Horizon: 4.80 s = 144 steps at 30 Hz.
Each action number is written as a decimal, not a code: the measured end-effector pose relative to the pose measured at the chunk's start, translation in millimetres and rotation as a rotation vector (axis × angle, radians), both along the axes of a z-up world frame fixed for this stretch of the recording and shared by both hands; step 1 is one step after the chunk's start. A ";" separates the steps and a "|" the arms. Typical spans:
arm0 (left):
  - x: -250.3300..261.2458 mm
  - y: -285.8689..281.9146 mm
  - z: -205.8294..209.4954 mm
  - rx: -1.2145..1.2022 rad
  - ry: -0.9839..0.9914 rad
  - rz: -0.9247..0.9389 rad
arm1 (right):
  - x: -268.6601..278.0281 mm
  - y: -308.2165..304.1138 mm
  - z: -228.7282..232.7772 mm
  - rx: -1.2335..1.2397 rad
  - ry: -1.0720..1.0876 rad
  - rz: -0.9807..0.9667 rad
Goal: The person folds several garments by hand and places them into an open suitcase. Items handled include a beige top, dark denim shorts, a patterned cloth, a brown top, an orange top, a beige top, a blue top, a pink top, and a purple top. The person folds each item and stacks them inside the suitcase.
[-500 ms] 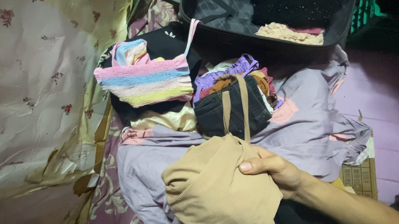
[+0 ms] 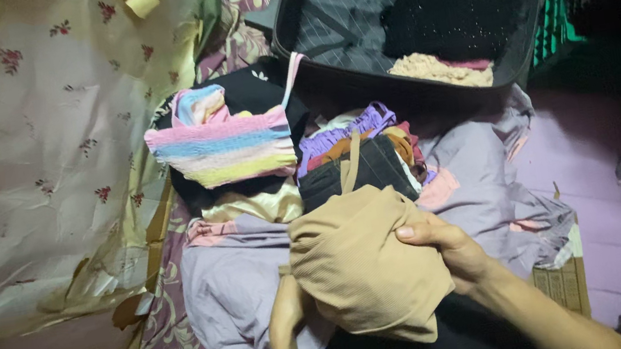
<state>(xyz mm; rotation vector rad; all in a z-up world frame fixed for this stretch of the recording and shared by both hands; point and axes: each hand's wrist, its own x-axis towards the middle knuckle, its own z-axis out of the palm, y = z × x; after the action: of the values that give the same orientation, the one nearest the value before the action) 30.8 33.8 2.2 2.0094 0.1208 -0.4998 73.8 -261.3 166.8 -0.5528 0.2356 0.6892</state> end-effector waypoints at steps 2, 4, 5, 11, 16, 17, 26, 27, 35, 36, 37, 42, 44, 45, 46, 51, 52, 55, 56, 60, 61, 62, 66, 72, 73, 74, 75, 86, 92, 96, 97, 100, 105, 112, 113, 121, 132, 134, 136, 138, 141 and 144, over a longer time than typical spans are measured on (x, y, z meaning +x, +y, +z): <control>2.8 6.4 10.4 0.038 0.066 0.084 | 3.3 -1.2 -0.5 -0.019 0.009 0.001; 0.1 7.1 25.5 -0.041 0.214 0.367 | 5.3 -2.1 0.6 0.020 0.024 -0.002; 1.0 9.1 33.7 0.012 0.146 0.405 | 6.4 -2.1 1.2 0.040 0.031 -0.002; 21.5 -8.6 66.1 -0.328 0.003 0.620 | 12.1 8.2 7.8 -0.011 0.023 -0.022; 3.1 -46.9 78.4 -1.175 0.388 0.423 | 9.9 20.0 17.1 0.043 0.018 0.036; 0.7 -49.6 77.9 -1.234 0.421 0.397 | 9.9 22.8 18.4 0.054 0.012 0.047; -8.5 -50.9 45.0 -1.445 0.495 0.455 | 3.5 29.2 1.8 -0.046 0.082 0.098; -7.5 -48.1 43.4 -1.460 0.482 0.492 | 3.2 28.7 -1.9 -0.068 0.081 0.105; 1.9 -21.3 56.2 -1.599 0.246 0.621 | 16.7 23.6 -21.0 -0.360 0.126 0.130; -0.2 -22.9 59.0 -1.570 0.241 0.593 | 18.3 22.5 -20.5 -0.371 0.122 0.119; -0.6 -24.8 61.4 -1.542 0.237 0.565 | 19.8 21.0 -20.0 -0.382 0.117 0.108; 9.3 -41.4 74.5 -1.150 0.314 0.541 | 24.1 12.3 -25.8 -0.372 0.073 0.064; 13.4 -45.7 85.6 -1.125 0.310 0.537 | 25.3 7.1 -30.6 -0.355 0.088 0.045; 16.1 -47.5 91.6 -1.133 0.318 0.543 | 24.8 5.2 -32.9 -0.339 0.108 0.027; 18.3 -49.0 98.2 -1.141 0.322 0.553 | 24.2 4.3 -34.9 -0.321 0.127 0.013; 21.5 -53.4 128.4 -1.149 0.233 0.499 | 23.9 4.8 -45.1 -0.171 0.195 -0.040; 21.0 -54.1 133.1 -1.160 0.234 0.492 | 25.2 7.6 -49.8 -0.147 0.218 -0.068; 18.9 -54.9 142.4 -1.180 0.196 0.448 | 28.6 9.5 -65.1 0.048 0.190 -0.077; 17.1 -54.1 144.9 -1.162 0.209 0.448 | 31.0 12.3 -71.6 0.134 0.164 -0.066; 12.3 -53.9 153.4 -1.134 0.228 0.409 | 36.4 25.2 -89.0 0.015 0.265 -0.137; 10.9 -55.4 156.1 -1.138 0.226 0.390 | 37.4 26.5 -90.6 0.065 0.208 -0.111; 9.0 -56.4 158.7 -1.139 0.251 0.364 | 34.9 32.4 -92.6 0.119 0.154 -0.083; 1.8 -65.2 170.4 -1.240 0.328 0.267 | 22.9 48.3 -98.5 0.120 0.188 0.048; 6.2 -65.3 175.2 -1.304 0.399 0.194 | -14.6 29.8 -103.7 0.068 0.262 0.149; 7.0 -60.6 175.7 -1.282 0.405 0.200 | -20.4 25.0 -103.5 0.065 0.269 0.158; 7.4 -55.5 176.2 -1.247 0.386 0.224 | -23.7 21.5 -103.8 0.056 0.275 0.164; 8.0 -49.9 177.0 -1.213 0.367 0.248 | -23.9 22.1 -105.4 0.057 0.278 0.167; 12.5 -42.7 164.7 -1.081 0.390 0.388 | -5.4 -13.5 -79.0 0.474 0.201 0.096; 15.2 -53.8 130.6 -0.887 0.246 0.290 | 5.8 -14.9 -30.3 -0.334 -0.149 0.069; 13.4 -59.3 106.8 -0.770 0.195 0.346 | 19.2 -14.1 -5.1 -0.306 -0.176 -0.014; 10.3 -59.5 99.6 -0.766 0.181 0.364 | 21.1 -14.3 -0.4 -0.294 -0.168 -0.031; -5.0 -52.5 73.5 -1.035 0.194 0.417 | 22.8 -11.6 8.8 -0.215 -0.131 -0.036; -23.1 -59.5 22.0 -1.399 0.274 0.609 | 20.3 0.6 13.7 -0.287 -0.058 0.011; -14.1 -61.1 48.7 -1.351 0.287 0.417 | 24.4 10.1 8.1 -0.500 -0.148 0.086; -10.6 -63.3 57.0 -1.344 0.316 0.460 | 23.5 8.8 2.7 -0.507 -0.147 0.085; 11.9 -66.3 100.3 -1.289 0.363 0.610 | 23.7 -19.9 -70.0 -0.650 -0.117 0.058; 38.2 -58.9 104.5 -1.163 0.223 0.515 | 20.7 -44.9 -72.2 0.023 0.053 0.073; 43.4 -64.0 102.1 -1.127 0.266 0.478 | 18.0 -46.1 -75.9 0.461 -0.104 0.003; 50.5 -71.3 97.8 -1.092 0.338 0.452 | 22.0 -43.2 -76.7 0.047 -0.045 -0.011; 52.7 -75.9 94.0 -1.085 0.297 0.438 | 27.5 -42.1 -69.0 -0.149 -0.022 -0.039; 51.0 -79.1 83.3 -1.176 0.286 0.416 | 32.9 -38.9 -47.4 -0.144 -0.056 -0.070; 41.5 -79.0 71.4 -1.366 0.389 0.467 | 36.0 -34.1 -34.3 -0.181 -0.118 -0.038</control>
<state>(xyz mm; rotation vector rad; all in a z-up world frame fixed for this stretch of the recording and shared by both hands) 72.3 -45.2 73.6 0.5089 0.3589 -0.4563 109.8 -295.4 132.5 -0.7578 0.1985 0.5996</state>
